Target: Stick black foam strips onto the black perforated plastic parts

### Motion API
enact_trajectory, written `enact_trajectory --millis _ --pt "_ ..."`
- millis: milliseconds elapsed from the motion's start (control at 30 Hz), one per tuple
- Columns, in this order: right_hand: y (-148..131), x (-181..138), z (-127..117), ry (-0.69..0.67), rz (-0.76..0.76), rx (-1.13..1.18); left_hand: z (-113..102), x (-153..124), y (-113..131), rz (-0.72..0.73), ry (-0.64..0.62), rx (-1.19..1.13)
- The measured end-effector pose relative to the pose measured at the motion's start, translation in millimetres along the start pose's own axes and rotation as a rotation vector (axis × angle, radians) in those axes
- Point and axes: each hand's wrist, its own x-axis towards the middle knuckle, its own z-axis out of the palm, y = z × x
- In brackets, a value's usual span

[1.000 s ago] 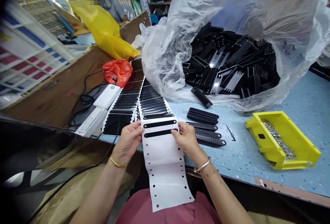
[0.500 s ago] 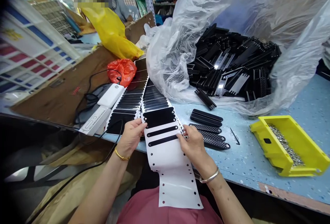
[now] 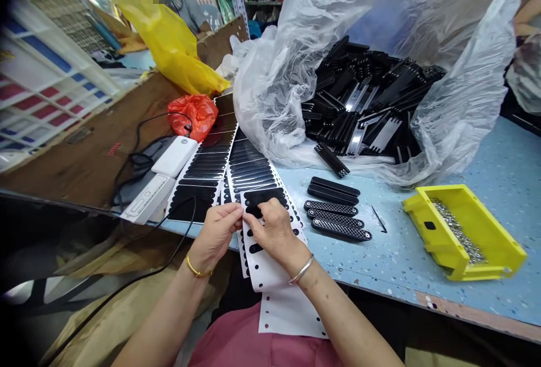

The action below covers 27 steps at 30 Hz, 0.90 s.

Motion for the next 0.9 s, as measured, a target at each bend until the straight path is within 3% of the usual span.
enact_trajectory --millis 200,433,633,900 --pt "-5.7 1.3 -8.2 -0.057 -0.004 -0.015 2.4 -5.6 -2.4 0.051 -0.044 0.082" --pt "-12.4 4.2 -18.9 -0.133 0.022 0.017 0.5 -8.3 1.9 0.186 -0.152 0.373" --pt "-18.1 -1.4 -19.2 -0.051 -0.107 -0.104 2.1 -8.9 2.2 0.198 -0.186 0.441" --pt "-13.8 -1.6 -20.0 -0.030 -0.111 -0.054 8.2 -9.0 4.3 0.293 -0.143 0.593"
